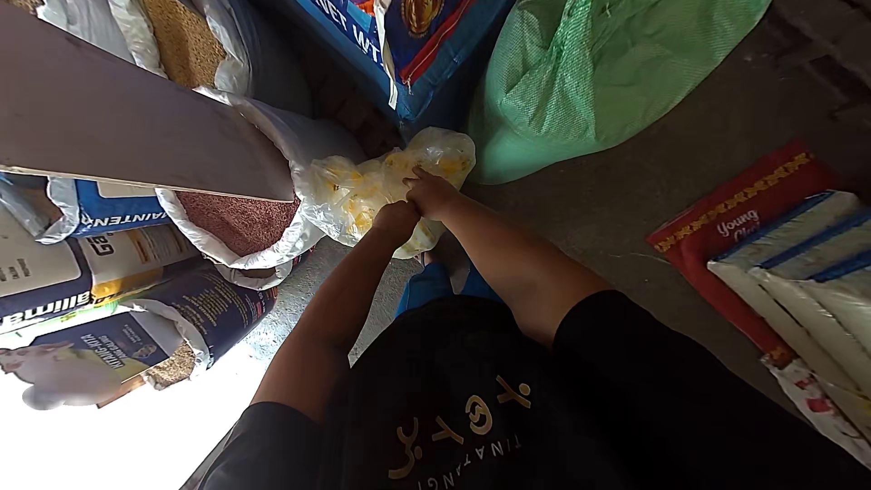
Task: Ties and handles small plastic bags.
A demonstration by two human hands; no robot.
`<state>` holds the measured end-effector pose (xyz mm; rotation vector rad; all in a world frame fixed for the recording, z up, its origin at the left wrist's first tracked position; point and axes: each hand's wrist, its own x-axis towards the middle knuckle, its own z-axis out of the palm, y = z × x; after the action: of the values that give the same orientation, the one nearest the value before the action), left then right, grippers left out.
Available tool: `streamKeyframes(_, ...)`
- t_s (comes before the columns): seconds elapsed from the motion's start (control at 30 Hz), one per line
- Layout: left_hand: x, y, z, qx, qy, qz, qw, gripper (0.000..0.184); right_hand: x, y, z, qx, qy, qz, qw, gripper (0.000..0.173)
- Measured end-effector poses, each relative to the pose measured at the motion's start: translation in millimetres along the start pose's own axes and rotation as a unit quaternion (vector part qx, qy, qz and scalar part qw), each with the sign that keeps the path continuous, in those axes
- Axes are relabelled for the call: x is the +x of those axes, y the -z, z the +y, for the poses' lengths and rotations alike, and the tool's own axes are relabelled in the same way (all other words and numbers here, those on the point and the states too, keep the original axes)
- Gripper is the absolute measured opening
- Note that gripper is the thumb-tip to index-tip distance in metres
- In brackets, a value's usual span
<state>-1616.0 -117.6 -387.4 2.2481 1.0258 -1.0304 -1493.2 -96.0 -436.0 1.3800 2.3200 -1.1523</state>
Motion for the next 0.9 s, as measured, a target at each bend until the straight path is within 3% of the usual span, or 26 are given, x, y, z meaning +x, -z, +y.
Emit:
streamKeyframes(0.33,-13.7,-3.3,7.8,0.018,-0.068,-0.101,0.992,0.027,1.3,0.1,2.9,0.014,-0.004,-0.03,0.999,0.021)
streamKeyframes(0.43,-17.8,-7.8,-18.6,-0.03,-0.104,-0.067,0.992,0.025,-2.6,-2.9,8.1,0.053,0.0,-0.017,0.998,0.02)
streamKeyframes(0.5,-24.8,-15.4,-45.8,-0.126,-0.117,0.002,0.985,0.024,-2.8,-3.6,12.7,0.074,0.0,-0.003,0.997,0.02)
streamKeyframes(0.63,-39.9,-44.7,-56.3,-0.315,-0.061,0.169,0.932,0.024,-2.7,3.5,19.2,0.079,0.002,-0.006,0.997,0.024)
streamKeyframes(0.73,-41.2,-50.2,-29.0,-0.309,-0.01,0.244,0.919,0.026,1.3,9.2,16.3,0.063,0.004,-0.026,0.998,0.025)
streamKeyframes(0.8,-33.4,-48.1,-13.0,-0.245,0.01,0.242,0.939,0.029,5.4,8.8,15.0,0.054,0.004,-0.033,0.998,0.024)
streamKeyframes(0.9,-21.3,-32.2,3.7,-0.168,0.072,0.126,0.975,0.032,7.0,10.0,15.3,0.046,-0.004,-0.039,0.998,0.023)
